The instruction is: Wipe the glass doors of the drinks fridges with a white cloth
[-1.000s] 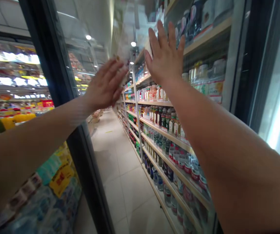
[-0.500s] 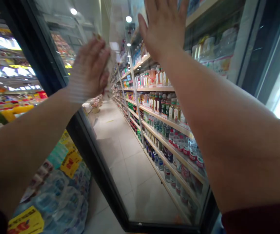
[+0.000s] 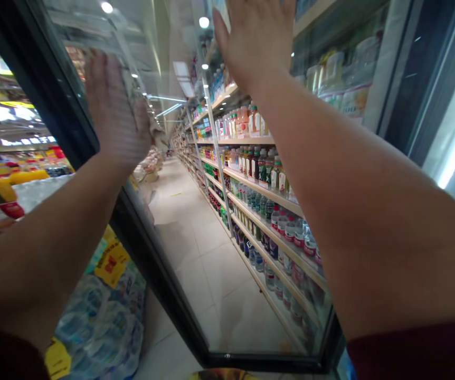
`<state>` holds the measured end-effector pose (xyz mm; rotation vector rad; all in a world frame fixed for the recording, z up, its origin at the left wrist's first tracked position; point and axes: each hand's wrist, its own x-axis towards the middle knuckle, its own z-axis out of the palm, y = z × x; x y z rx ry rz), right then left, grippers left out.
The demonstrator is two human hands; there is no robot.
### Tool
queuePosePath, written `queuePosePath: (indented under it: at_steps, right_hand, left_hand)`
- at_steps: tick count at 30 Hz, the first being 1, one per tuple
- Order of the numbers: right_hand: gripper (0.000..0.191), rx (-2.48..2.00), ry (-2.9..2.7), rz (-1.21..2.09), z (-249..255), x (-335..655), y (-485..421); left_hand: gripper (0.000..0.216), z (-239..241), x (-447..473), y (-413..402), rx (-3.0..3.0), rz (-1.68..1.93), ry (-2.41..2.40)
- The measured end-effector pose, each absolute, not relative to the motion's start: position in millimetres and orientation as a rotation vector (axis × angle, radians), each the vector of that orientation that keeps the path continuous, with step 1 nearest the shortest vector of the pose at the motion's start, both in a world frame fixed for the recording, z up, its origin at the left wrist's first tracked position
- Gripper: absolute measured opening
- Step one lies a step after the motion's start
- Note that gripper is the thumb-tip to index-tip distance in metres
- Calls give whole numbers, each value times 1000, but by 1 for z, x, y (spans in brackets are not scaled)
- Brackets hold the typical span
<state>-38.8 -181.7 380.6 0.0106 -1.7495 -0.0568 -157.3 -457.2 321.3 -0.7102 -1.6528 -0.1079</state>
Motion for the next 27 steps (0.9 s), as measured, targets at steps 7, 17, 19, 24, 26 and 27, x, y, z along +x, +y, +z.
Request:
queuePosePath:
  at_steps: [7,17,19,24,26,27]
  right_hand:
    - [66,39,-1731,-68,380,-43,-178]
    - [63,60,-1709,-37,379,-45,-176]
    - [61,40,-1726,-28,382,-46,-178]
    - [58,-90,-1785,-33,388,-41,-186]
    - [59,-169,-1819,-62,389,-39,-190]
    - [59,-214,-1831,-96,391,-40,-192]
  left_hand:
    - [64,274,-147,-447,-1148,162,-1568]
    - [62,164,-135,-433,-1254,278,-1459]
    - [62,152,-132,-442,-1219,226,-1470]
    - [80,146,-136,-465,-695,-267,-1553]
    - [85,125,-135,-455,-699,-274,-1573]
    - [86,113,-134,-447,-790,-210,-1556]
